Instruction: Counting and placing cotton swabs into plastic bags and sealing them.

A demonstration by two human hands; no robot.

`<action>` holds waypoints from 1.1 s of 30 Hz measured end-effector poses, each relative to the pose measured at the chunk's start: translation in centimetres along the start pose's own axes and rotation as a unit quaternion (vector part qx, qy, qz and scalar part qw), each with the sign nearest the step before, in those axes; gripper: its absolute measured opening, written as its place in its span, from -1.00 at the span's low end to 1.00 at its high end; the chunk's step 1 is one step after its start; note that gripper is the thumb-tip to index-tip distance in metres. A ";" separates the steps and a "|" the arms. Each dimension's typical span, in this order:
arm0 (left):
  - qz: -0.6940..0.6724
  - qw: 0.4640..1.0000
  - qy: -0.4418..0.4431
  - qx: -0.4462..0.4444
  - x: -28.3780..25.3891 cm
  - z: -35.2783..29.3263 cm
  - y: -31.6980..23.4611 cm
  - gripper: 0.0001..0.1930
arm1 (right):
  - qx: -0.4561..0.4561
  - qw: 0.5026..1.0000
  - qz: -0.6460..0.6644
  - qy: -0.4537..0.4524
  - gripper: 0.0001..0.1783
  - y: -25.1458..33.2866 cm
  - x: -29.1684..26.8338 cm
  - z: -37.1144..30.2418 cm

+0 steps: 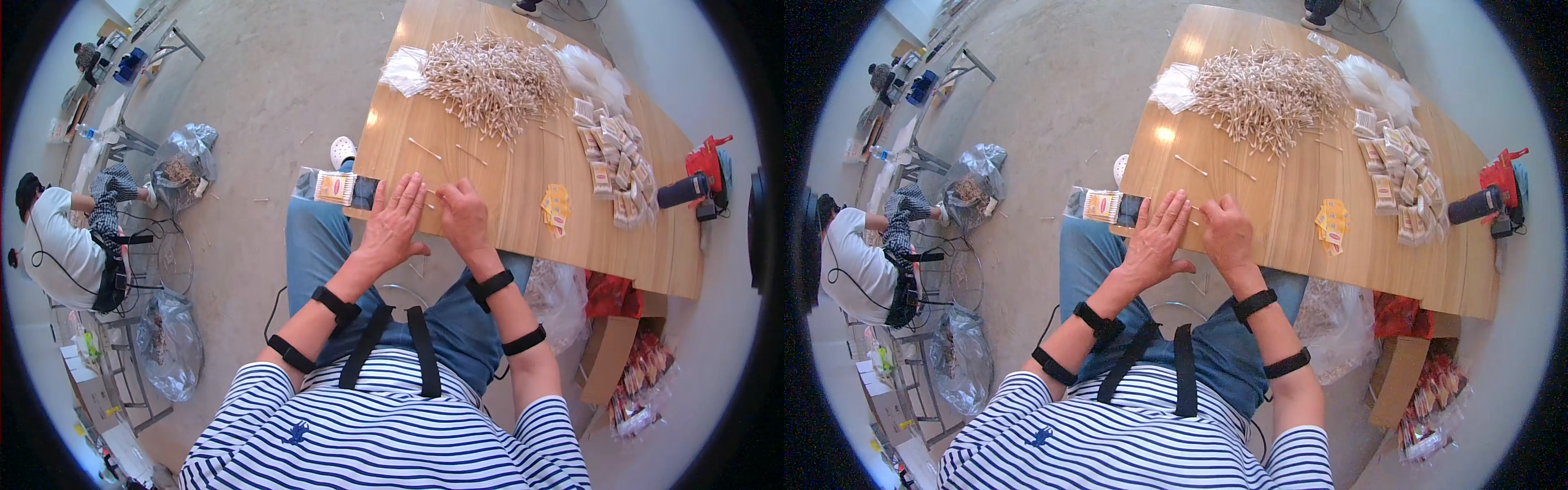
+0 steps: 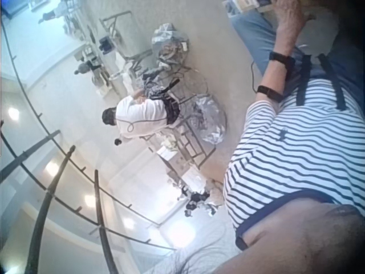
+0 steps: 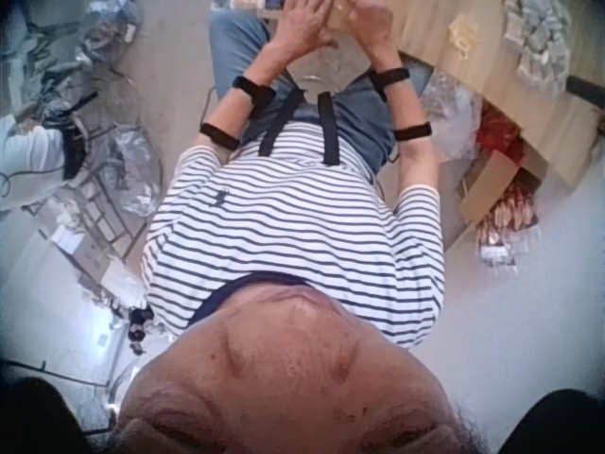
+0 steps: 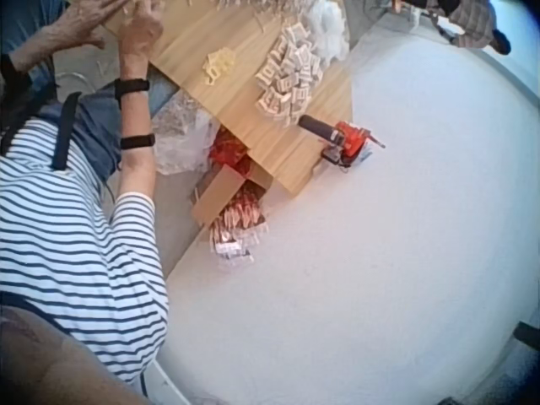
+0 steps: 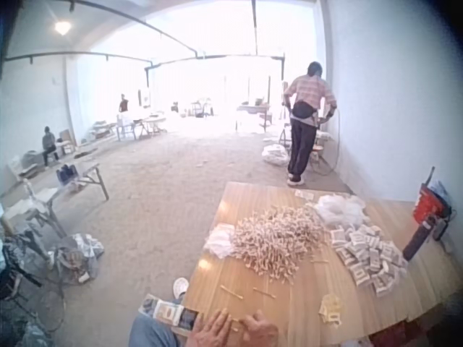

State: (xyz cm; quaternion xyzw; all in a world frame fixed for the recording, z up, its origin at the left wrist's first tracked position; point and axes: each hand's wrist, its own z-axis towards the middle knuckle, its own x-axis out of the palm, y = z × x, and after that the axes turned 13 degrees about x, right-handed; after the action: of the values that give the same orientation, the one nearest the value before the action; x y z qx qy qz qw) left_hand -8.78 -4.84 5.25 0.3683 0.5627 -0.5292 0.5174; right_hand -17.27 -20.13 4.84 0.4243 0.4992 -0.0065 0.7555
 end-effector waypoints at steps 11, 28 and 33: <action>0.005 1.000 0.006 -0.004 -0.1 0.0 -0.2 0.29 | 0.005 0.996 -0.086 -0.014 -0.93 -0.2 1.5 0.8; -0.025 1.000 -0.009 -0.010 0.0 0.0 -0.3 0.30 | 0.079 0.994 -0.072 0.029 -0.75 0.5 -2.5 -3.7; -0.029 0.999 -0.017 -0.011 0.4 0.2 -0.5 0.29 | 0.024 0.999 -0.026 -0.016 -0.82 0.5 0.0 -0.8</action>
State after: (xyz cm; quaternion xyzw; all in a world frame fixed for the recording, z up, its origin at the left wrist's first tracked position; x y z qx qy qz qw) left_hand -9.31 -5.13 4.94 0.3369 0.5703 -0.5436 0.5155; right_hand -17.66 -19.25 5.07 0.4292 0.4978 -0.0447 0.7523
